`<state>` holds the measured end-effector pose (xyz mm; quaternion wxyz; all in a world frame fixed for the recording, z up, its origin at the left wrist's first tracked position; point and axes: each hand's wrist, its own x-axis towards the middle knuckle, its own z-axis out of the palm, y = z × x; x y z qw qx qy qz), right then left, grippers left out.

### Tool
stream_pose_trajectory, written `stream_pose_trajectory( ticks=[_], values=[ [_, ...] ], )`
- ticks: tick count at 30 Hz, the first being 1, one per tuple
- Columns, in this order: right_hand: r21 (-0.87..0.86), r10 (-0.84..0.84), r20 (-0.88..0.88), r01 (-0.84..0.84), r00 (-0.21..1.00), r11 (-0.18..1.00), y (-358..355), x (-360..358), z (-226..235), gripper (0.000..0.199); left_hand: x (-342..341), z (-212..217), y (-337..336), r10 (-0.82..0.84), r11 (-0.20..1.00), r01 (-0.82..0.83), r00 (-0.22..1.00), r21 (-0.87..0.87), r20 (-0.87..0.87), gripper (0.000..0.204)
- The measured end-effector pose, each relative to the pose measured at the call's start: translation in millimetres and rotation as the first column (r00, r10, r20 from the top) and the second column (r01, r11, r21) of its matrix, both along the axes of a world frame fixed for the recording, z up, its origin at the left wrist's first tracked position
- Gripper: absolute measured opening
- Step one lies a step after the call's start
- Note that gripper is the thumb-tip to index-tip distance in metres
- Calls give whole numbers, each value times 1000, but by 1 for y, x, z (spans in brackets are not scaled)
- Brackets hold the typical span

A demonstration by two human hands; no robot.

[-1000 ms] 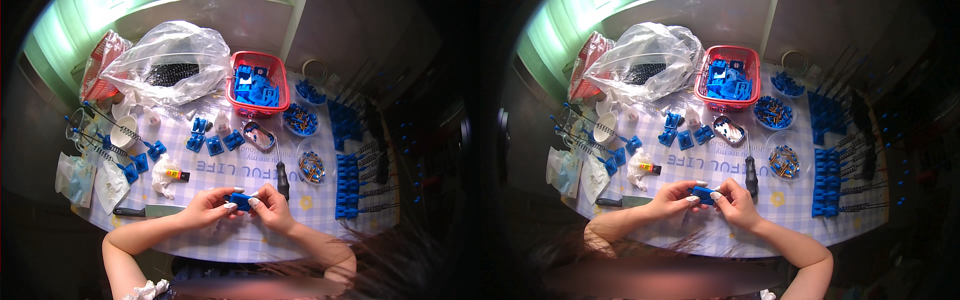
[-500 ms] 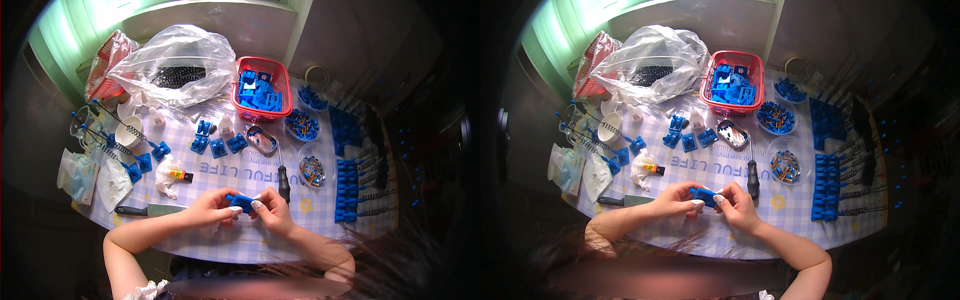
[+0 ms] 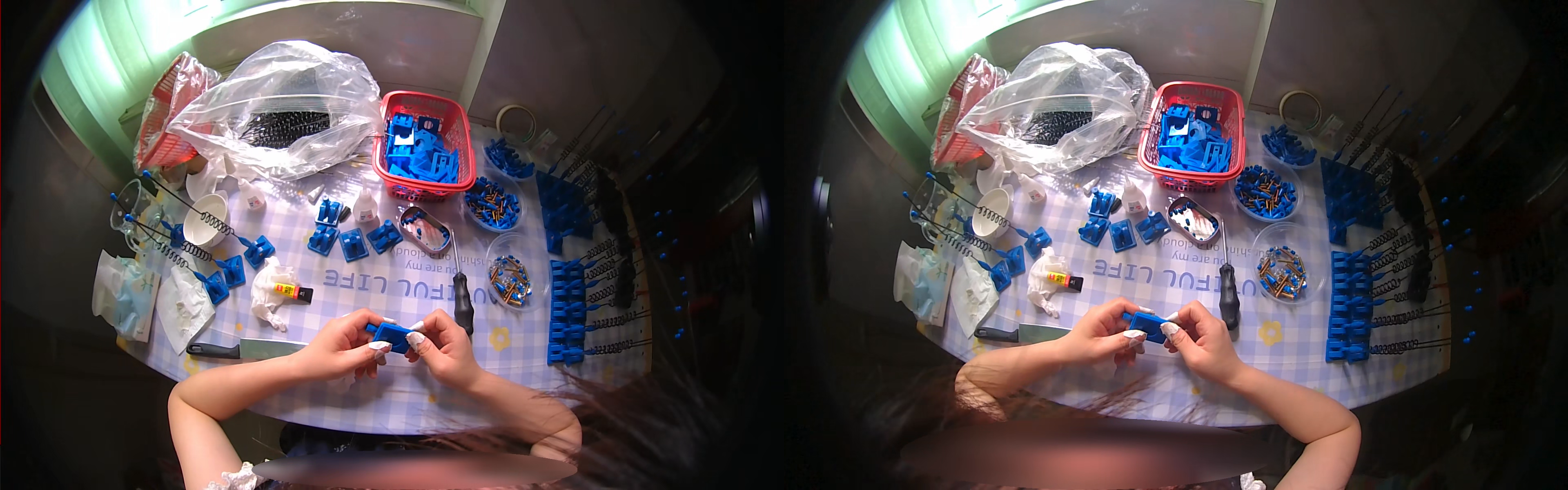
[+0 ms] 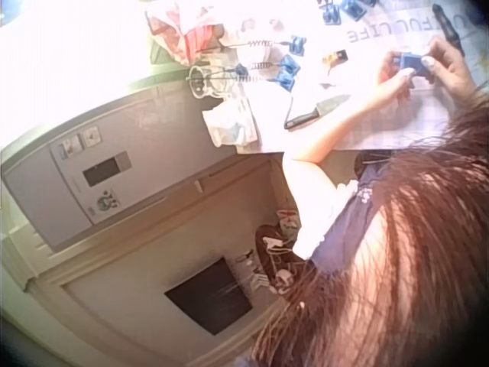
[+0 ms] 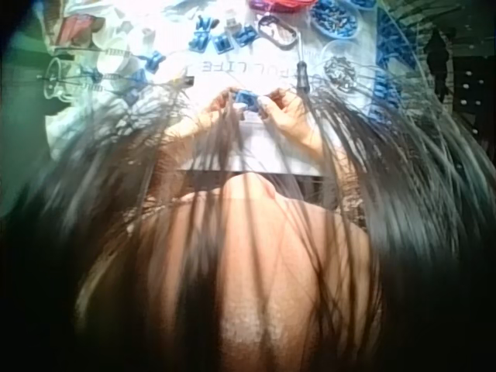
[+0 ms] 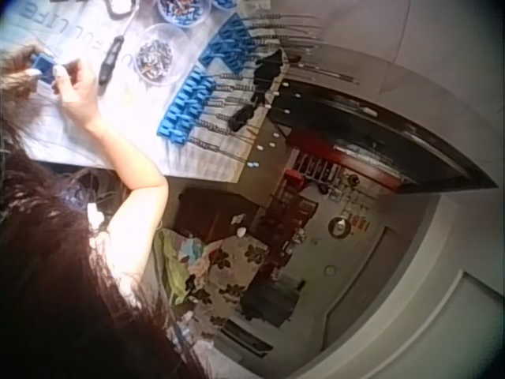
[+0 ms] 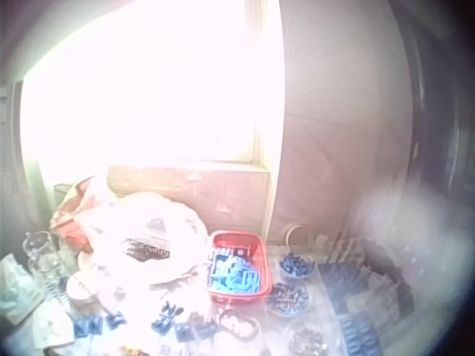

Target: The person assembles small blue plastic electronic components using glue and a screwdriver.

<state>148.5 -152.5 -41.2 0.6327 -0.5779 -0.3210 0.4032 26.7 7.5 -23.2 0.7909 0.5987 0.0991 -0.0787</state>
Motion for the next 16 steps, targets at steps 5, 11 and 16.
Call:
stream_pose_trajectory(
  ticks=[5,11,16],
  values=[
    [-11,4,-5,-4,1000,1000,0,-1,2,13,-1,0,-1,18,999,-18,1000,-39,-20,29],
    [31,-1,-64,3,998,1000,1,3,5,16,-1,2,2,-8,1000,8,1000,-27,-23,31],
    [-158,265,226,-233,937,960,-5,11,-1,24,-2,-1,5,-65,997,64,998,-30,-15,34]
  ],
)
